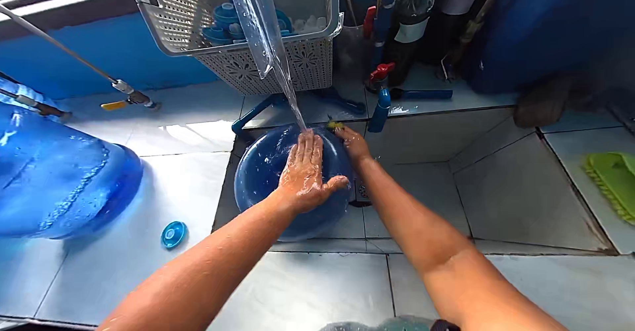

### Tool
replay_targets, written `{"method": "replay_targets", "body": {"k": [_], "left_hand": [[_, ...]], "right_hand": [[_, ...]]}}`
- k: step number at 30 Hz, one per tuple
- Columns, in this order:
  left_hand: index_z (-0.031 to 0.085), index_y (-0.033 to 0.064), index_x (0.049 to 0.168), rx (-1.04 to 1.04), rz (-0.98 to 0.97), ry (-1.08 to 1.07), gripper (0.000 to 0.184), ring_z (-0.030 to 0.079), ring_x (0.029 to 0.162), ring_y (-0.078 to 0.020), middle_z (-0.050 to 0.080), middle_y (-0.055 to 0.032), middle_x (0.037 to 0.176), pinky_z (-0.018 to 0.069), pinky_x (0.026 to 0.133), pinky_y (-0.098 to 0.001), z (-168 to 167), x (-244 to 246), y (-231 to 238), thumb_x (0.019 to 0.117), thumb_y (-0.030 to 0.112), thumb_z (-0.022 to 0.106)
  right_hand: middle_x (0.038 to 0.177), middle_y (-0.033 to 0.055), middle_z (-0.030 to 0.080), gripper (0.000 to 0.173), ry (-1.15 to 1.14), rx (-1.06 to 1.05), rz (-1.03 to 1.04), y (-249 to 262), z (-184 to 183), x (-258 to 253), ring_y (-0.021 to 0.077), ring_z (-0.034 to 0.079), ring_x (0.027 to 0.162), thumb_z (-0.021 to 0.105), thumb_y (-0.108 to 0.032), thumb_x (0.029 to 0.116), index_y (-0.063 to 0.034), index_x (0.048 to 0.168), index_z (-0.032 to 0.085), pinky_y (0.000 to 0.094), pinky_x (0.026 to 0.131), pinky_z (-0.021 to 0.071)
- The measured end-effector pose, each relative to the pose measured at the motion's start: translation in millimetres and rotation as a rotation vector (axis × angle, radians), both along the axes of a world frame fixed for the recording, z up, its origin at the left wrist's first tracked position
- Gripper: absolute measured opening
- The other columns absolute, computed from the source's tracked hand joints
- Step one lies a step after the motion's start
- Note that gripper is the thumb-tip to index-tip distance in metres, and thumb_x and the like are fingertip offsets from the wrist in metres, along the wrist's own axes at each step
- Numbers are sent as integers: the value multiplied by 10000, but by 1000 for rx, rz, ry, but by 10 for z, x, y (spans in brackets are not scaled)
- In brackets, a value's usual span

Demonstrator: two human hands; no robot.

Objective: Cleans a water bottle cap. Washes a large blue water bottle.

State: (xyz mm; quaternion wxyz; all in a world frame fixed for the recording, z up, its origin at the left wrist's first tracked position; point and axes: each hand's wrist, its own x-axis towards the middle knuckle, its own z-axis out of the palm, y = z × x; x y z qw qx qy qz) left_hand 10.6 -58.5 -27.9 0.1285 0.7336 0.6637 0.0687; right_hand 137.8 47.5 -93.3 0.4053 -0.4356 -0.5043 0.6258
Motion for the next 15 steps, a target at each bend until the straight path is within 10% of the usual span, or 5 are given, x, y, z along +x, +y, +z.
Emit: {"method": "replay_targets", "body": {"k": [3, 7, 11, 15], "left_hand": [[156, -26, 1617, -2, 191, 31, 951, 30, 1579, -405, 63, -225, 1704, 23, 1222, -680, 95, 10, 245, 999, 603, 511], [195, -77, 1591, 63, 110, 109, 917, 39, 1564, -462, 104, -299, 1674, -10, 1190, -726, 2, 316, 397, 1029, 625, 377], [441, 287, 1559, 62, -131, 151, 673, 271, 1509, -461, 371, -164, 1621, 153, 1102, -819, 55, 60, 668, 1004, 667, 420], [380, 213, 1594, -21, -68, 199, 567, 312, 1425, -605, 386, -318, 1556, 245, 1022, -856, 71, -419, 910, 1092, 476, 365]], "right_hand": [[1404, 289, 549, 445, -183, 125, -164, -557, -147, 3, 363, 555, 1304, 344, -207, 1115, 72, 1443, 457, 507, 1102, 449], [1067, 284, 677, 380, -357, -2, -189, -771, -182, 542, 336, 659, 1022, 421, -173, 1111, 139, 1205, 618, 464, 951, 513], [839, 141, 611, 506, -342, 22, -435, -891, 314, 1962, 186, 573, 713, 341, -327, 1133, 68, 1061, 650, 380, 691, 522], [935, 194, 658, 509, -625, 323, -1059, -1342, 725, 3623, 202, 649, 834, 307, -282, 1125, 117, 1128, 623, 410, 803, 559]]}}
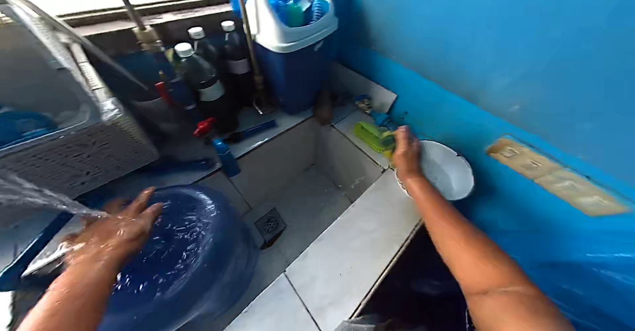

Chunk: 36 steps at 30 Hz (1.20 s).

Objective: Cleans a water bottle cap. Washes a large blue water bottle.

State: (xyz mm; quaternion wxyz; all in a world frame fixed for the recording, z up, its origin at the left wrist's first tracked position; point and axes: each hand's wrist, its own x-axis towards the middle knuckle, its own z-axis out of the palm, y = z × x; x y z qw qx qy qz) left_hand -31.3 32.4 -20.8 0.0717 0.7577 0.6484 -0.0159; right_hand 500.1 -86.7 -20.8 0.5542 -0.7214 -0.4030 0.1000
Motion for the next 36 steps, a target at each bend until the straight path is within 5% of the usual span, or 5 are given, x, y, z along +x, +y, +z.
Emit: {"method": "replay_targets", "body": {"k": [15, 20, 24, 30, 36], "left_hand": [[471, 122, 1537, 14, 243, -213, 447, 393, 1403, -534, 449, -318, 1502, 300, 1117, -700, 213, 447, -259, 1110, 244, 419], [506, 151, 1518, 65, 358, -261, 442, 427, 1381, -514, 489, -290, 1480, 349, 1096, -689, 158, 250, -256, 1102, 261, 405], [386, -23, 1544, 121, 251, -126, 575, 238, 1513, -485, 286, -315, 1612, 191, 1208, -661, 31, 413, -603, 1071, 296, 459], [326, 2, 1581, -93, 40, -200, 729, 176, 1570, -345, 273, -208, 1661, 57, 1267, -543, 43, 821, -959, 1077, 528, 349], [269, 47, 1613, -120, -23, -96, 656, 148, 1578, -315, 233, -170, 1684, 52, 1267, -530, 49, 451, -954, 1098, 452, 297]], "right_hand": [[1372, 370, 560, 387, -663, -687, 413, 1578, 359, 527, 523, 515, 1328, 457, -168, 1093, 132, 1278, 615, 673, 1094, 385], [1142, 295, 684, 403, -285, -566, 802, 965, 42, -1082, 396, 684, 1071, 462, -237, 1098, 108, 1184, 652, 555, 960, 539], [1647, 334, 197, 663, -79, -481, 1183, 677, -422, -2558, 378, 230, 1557, 421, -235, 1085, 121, 1582, 162, 431, 1277, 208], [1217, 237, 695, 315, -259, -278, 1452, 1580, 77, -3960, 342, 650, 1178, 493, -78, 1041, 46, 1267, 674, 534, 1054, 474], [1117, 161, 690, 331, 495, -210, 1385, 1052, 345, -3597, 170, 706, 923, 366, 2, 1024, 82, 1242, 600, 361, 884, 593]]}}
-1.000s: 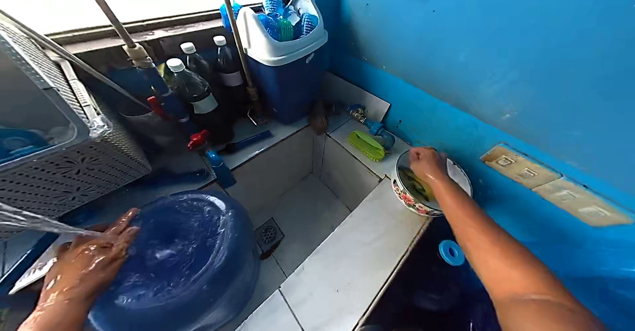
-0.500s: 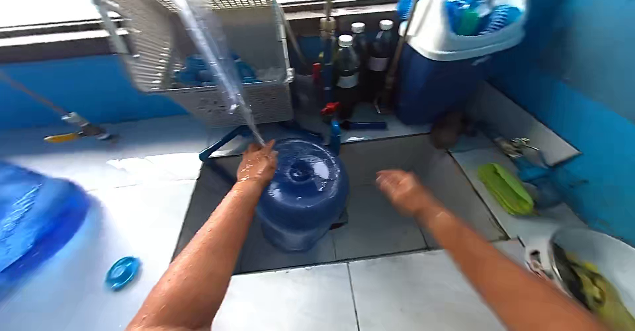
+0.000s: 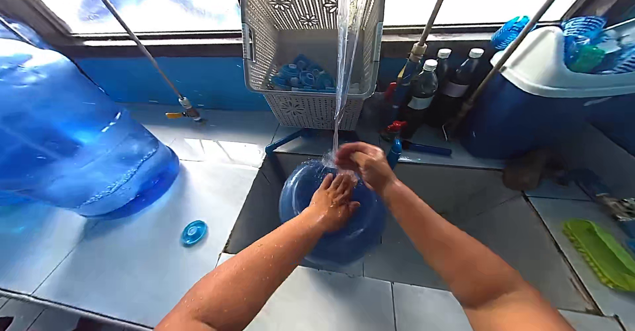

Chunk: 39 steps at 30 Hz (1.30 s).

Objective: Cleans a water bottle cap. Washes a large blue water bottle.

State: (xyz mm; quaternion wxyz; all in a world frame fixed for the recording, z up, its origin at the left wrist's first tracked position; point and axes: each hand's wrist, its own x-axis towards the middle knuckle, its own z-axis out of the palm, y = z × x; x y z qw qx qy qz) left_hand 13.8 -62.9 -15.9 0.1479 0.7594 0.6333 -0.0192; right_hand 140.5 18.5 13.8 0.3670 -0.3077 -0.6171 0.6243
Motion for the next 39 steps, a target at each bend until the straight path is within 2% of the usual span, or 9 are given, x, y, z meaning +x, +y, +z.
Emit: {"method": "replay_targets", "body": {"k": [4, 10, 13, 16, 19, 23, 32, 35, 39], "left_hand": [[380, -1, 1551, 188, 261, -76, 737, 255, 1535, -385, 296, -214, 1648, 199, 1235, -587, -80, -274, 224, 1047, 532, 458], [343, 40, 1585, 249, 93, -47, 769, 215, 1557, -352, 280, -172, 1667, 133, 1253, -571, -139, -159, 194, 1036, 567, 454], [281, -55, 1576, 179, 191, -50, 780, 162, 1556, -425, 207, -265, 1664, 131, 1241, -607, -64, -95, 187, 1063, 518, 408], [347, 9, 1576, 255, -28, -73, 770, 227, 1555, -346, 295, -187, 1658, 164, 1249, -561, -157, -90, 125, 1038, 549, 455], [272, -33, 1586, 184, 187, -49, 819, 167, 1557, -414, 210, -244, 1670, 128, 1253, -582, -84, -210, 179, 1048, 564, 428], [340, -9, 1573, 308, -51, -49, 831, 239, 1550, -357, 289, -207, 1655, 168, 1247, -562, -211, -215, 72, 1019, 601, 449], [338, 45, 1589, 244, 7, -31, 915, 206, 1561, -347, 284, -162, 1668, 127, 1255, -574, -180, -81, 222, 962, 691, 496], [210, -68, 1590, 202, 309, -92, 970, 98, 1548, -489, 139, -312, 1661, 82, 1240, -624, -40, 129, 323, 986, 632, 504], [288, -63, 1570, 53, 49, -129, 918, 151, 1557, -425, 205, -269, 1663, 102, 1257, -581, 11, 556, -66, 1000, 628, 488]], "right_hand": [[1108, 207, 730, 330, -436, 334, -204, -467, -762, 1364, 249, 726, 1016, 424, -31, 1008, 104, 1164, 681, 419, 964, 582], [1076, 339, 709, 379, -1173, 425, -381, -1486, -1381, 2697, 532, 673, 1066, 432, -129, 1058, 116, 1099, 718, 673, 997, 456], [1023, 316, 726, 444, -1182, 441, -453, -1532, -1395, 2664, 512, 692, 1024, 438, -229, 1069, 101, 1046, 734, 671, 988, 451], [1094, 290, 725, 425, -1227, 331, -400, -1455, -1307, 2624, 474, 686, 1084, 467, -267, 1085, 65, 1116, 730, 659, 1010, 445], [1126, 298, 714, 424, -1240, 275, -377, -1449, -1319, 2623, 483, 670, 1116, 465, -274, 1090, 61, 1151, 718, 665, 1021, 438], [1115, 293, 717, 424, -1267, 266, -397, -1425, -1305, 2623, 467, 676, 1106, 462, -276, 1092, 56, 1144, 720, 651, 1017, 441], [1119, 286, 719, 383, -1303, 232, -404, -1452, -1260, 2532, 469, 672, 1118, 469, -234, 1088, 47, 1153, 720, 647, 1020, 438], [1207, 319, 678, 335, -922, 235, -513, -1528, -1282, 2141, 443, 668, 1144, 520, -122, 1053, 118, 1245, 655, 568, 1043, 482], [1508, 348, 416, 600, -372, 112, -522, -1594, -1172, 1267, 334, 579, 1271, 475, -202, 1027, 143, 1502, 351, 385, 1032, 511]]}}
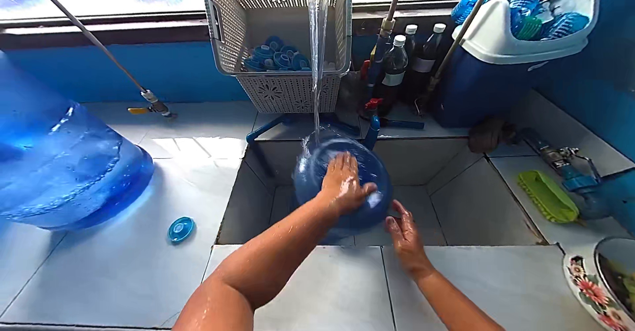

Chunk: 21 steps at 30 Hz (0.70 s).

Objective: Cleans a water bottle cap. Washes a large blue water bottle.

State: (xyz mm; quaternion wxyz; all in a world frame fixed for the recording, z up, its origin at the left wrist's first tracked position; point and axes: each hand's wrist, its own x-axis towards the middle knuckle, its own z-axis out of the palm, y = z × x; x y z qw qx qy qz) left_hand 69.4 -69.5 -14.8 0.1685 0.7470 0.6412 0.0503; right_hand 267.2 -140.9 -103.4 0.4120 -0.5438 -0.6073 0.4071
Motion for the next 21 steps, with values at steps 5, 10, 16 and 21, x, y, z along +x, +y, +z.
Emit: {"method": "replay_targets", "body": {"k": [5, 10, 16, 21], "left_hand": [[351, -113, 1525, 3, -176, 34, 881, 226, 1544, -417, 271, -311, 1624, 164, 1257, -530, -55, 2, -629, 1006, 586, 490], [358, 3, 1569, -3, -93, 49, 762, 198, 1557, -388, 270, -225, 1657, 117, 1253, -566, 12, -180, -276, 1057, 568, 342], [459, 31, 1525, 195, 6, 32, 666, 335, 1500, -403, 430, -222, 1575, 193, 1234, -595, -91, -582, -22, 1041, 488, 464], [291, -16, 1588, 169, 11, 135, 860, 185, 1538, -477, 219, -294, 1650, 139, 1220, -649, -124, -699, 351, 1022, 630, 330]], "right_hand": [[1609, 326, 310, 532, -322, -62, 158, 1090, 372, -327, 394, 317, 1521, 365, -143, 1097, 107, 1558, 282, 470, 1261, 242], [1322, 218, 660, 326, -322, 100, 596, 1920, 1022, -1527, 316, 616, 1256, 486, -23, 1045, 41, 1324, 642, 480, 1105, 446], [816, 86, 688, 228, 592, -421, 506, 1719, 1170, -1736, 159, 676, 677, 381, -19, 1041, 43, 1059, 601, 332, 676, 599], [1020, 212, 712, 268, -83, 70, 137, 1821, 1101, 83, 222, 693, 900, 436, 60, 1005, 126, 1117, 672, 370, 860, 570]]}}
